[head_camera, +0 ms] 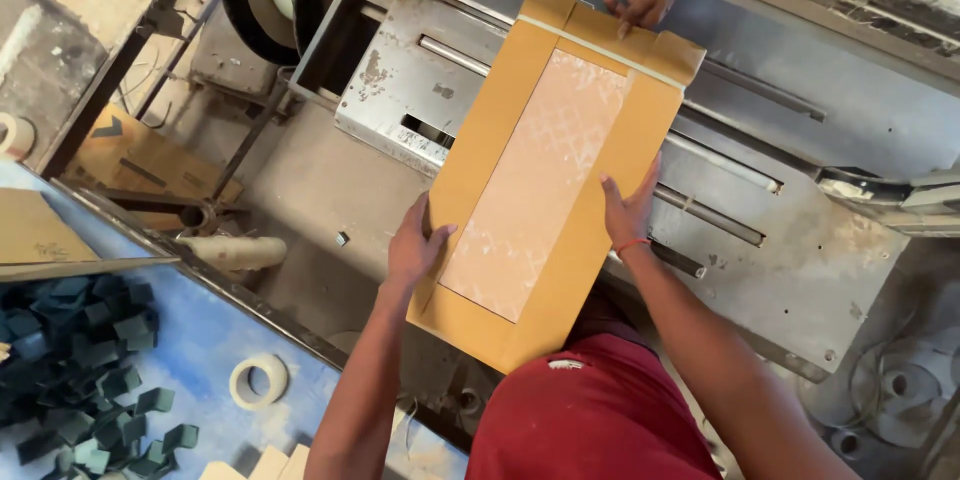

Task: The person folds small green cardboard pieces and then assembles larger flat cardboard sheets into boxes using a tape dispenser machine. The person repeatedly places the cardboard on the machine to apply tape and fold the flaps.

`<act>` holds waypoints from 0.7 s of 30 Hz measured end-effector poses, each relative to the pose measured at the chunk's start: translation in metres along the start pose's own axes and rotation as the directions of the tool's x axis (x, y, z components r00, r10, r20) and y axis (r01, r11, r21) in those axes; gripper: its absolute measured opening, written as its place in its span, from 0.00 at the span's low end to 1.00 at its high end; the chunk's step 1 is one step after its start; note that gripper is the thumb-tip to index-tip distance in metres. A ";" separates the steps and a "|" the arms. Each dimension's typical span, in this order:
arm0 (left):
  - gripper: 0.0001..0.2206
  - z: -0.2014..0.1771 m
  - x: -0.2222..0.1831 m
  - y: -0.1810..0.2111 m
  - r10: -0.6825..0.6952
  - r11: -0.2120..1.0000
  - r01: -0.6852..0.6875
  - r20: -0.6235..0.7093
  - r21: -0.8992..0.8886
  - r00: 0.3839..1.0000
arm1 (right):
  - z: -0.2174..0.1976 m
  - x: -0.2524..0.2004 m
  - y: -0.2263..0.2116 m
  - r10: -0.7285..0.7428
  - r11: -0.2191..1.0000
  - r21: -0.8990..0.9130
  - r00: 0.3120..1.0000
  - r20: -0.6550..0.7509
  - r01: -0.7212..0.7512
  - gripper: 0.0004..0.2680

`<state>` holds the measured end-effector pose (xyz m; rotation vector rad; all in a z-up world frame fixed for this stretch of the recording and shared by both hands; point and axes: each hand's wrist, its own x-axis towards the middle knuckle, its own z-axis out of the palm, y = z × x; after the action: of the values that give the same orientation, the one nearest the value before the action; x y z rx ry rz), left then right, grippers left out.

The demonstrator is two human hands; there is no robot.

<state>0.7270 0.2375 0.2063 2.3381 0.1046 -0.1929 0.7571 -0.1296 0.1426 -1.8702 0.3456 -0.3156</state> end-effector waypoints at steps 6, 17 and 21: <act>0.29 -0.009 -0.066 -0.016 -0.488 0.869 0.480 -0.047 -0.121 0.872 | -0.004 -0.011 -0.007 0.006 0.999 -0.039 1.000 0.017 -0.006 0.38; 0.45 0.059 -0.102 -0.082 -0.770 0.178 0.046 -0.110 -0.983 0.628 | 0.008 -0.071 -0.008 0.059 0.987 -0.151 0.998 -0.017 -0.061 0.37; 0.41 0.086 -0.097 -0.090 -0.772 0.317 0.054 -0.225 -0.947 0.594 | 0.007 -0.056 -0.015 0.075 0.988 -0.137 0.997 0.035 -0.070 0.38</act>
<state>0.6100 0.2371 0.1005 1.0830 1.0263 0.3966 0.7098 -0.0974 0.1523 -1.9889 0.4161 -0.2094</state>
